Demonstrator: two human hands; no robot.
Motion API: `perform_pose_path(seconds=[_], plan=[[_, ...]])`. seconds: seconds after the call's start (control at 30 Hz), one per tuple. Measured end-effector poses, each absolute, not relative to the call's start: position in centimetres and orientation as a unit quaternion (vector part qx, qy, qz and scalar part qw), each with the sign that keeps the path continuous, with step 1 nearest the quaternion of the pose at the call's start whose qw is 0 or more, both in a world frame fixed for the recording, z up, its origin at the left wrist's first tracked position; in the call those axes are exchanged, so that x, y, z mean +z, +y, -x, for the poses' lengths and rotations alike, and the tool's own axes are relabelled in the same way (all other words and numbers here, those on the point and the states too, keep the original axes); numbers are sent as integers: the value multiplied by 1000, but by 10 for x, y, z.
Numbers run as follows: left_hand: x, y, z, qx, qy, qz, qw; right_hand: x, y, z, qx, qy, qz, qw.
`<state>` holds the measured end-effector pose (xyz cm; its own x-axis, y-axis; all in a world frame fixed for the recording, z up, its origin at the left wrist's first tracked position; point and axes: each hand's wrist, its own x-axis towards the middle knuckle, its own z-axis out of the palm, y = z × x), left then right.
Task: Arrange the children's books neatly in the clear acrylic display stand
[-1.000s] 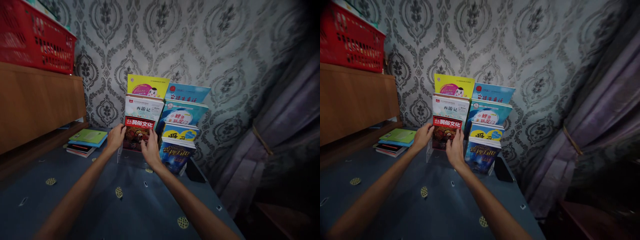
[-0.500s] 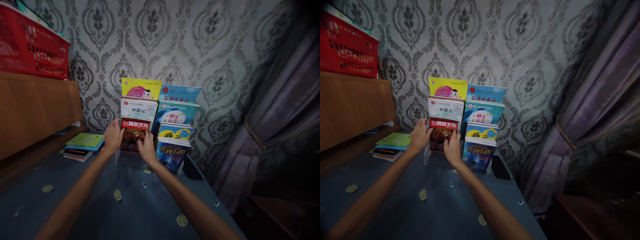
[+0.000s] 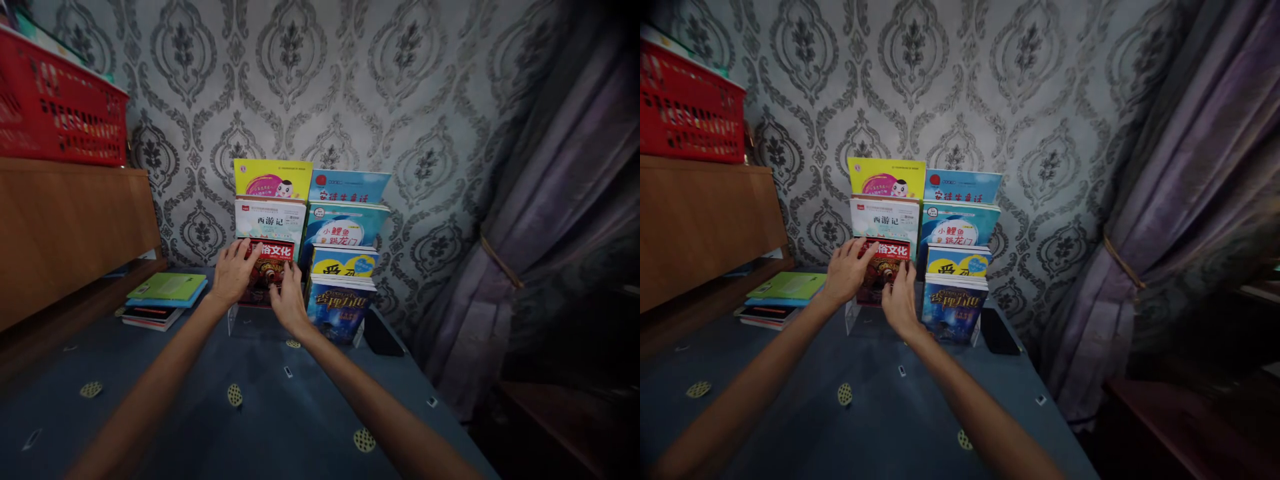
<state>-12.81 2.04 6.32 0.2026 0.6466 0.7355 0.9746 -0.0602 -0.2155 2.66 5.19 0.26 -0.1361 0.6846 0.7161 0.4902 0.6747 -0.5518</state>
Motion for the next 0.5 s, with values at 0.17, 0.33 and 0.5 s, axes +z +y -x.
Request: perform_pose_path(seconds=[0.17, 0.33, 0.5], plan=[[65, 20, 128, -235, -592, 690, 344, 10, 44, -25, 55, -772, 362, 520], [66, 20, 129, -233, -591, 693, 341, 29, 44, -23, 36, -788, 365, 494], [68, 18, 130, -219, -587, 701, 342, 38, 50, -23, 33, -781, 390, 487]])
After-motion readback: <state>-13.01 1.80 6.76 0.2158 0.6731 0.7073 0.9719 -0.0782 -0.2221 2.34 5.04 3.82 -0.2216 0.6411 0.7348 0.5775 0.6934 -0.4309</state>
